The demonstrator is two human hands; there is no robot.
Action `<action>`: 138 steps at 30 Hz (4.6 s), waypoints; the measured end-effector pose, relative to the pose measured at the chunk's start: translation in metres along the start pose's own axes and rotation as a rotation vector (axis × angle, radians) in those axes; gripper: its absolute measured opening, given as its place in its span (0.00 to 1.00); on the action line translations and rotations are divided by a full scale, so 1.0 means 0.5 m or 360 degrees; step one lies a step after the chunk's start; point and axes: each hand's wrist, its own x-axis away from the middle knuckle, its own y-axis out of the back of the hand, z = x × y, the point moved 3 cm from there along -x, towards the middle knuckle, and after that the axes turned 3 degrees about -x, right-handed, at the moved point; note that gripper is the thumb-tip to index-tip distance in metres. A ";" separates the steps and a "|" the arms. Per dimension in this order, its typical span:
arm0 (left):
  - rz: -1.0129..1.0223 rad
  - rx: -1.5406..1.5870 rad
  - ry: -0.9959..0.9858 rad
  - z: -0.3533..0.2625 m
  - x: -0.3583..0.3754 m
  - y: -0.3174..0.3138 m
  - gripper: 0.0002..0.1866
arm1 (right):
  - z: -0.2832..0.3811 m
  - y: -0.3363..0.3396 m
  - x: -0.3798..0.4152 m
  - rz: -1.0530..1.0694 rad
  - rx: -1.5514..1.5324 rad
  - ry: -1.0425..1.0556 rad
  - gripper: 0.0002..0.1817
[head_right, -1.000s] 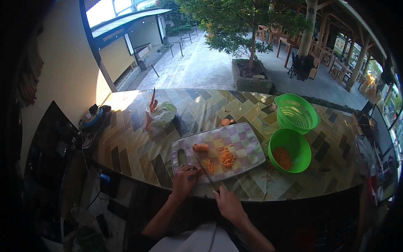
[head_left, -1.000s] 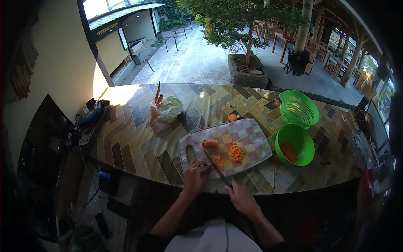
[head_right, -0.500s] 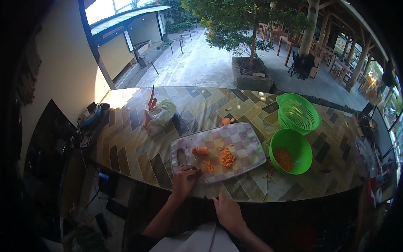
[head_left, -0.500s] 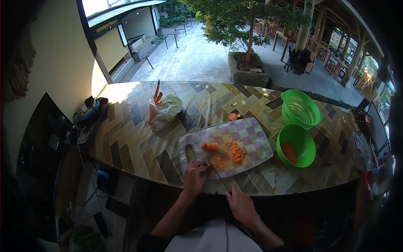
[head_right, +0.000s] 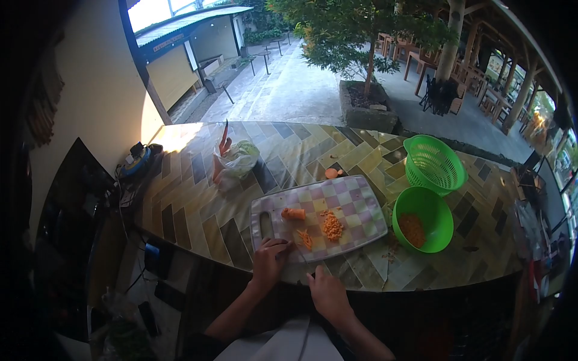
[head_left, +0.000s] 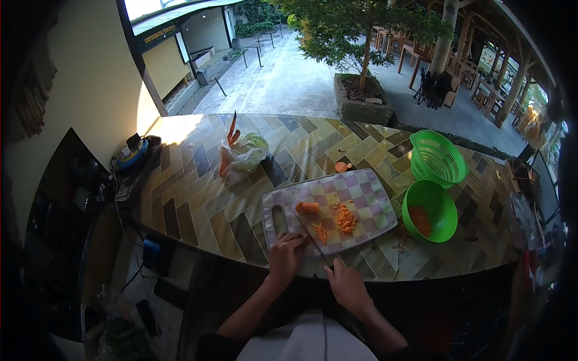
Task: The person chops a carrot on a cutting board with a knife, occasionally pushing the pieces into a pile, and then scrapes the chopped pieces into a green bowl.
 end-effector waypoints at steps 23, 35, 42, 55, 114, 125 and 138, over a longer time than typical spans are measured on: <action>-0.0044 0.0114 0.0057 0.016 0.007 0.001 0.07 | -0.018 -0.018 -0.005 -0.0006 -0.0098 0.0112 0.17; -0.0059 0.0022 -0.0084 0.015 0.014 0.001 0.07 | 0.036 -0.041 -0.005 -0.0052 0.0273 -0.0072 0.14; -0.0034 0.0136 0.0043 0.020 0.007 0.004 0.07 | 0.000 -0.026 -0.048 -0.0007 -0.0150 0.0027 0.17; -0.0015 0.0161 0.0110 0.041 0.006 -0.001 0.07 | 0.045 -0.040 -0.004 -0.0024 0.0222 -0.0087 0.15; -0.0126 0.0020 -0.0047 0.047 0.014 -0.001 0.07 | -0.007 0.009 -0.013 -0.0077 0.0264 0.0032 0.16; 0.0071 0.0206 -0.0528 -0.005 -0.053 0.093 0.15 | -0.043 0.087 0.024 -0.0174 0.0092 0.0180 0.17; 0.1198 0.0525 -0.0266 0.016 -0.143 0.056 0.09 | -0.069 0.129 0.060 -0.0135 0.0199 0.0319 0.20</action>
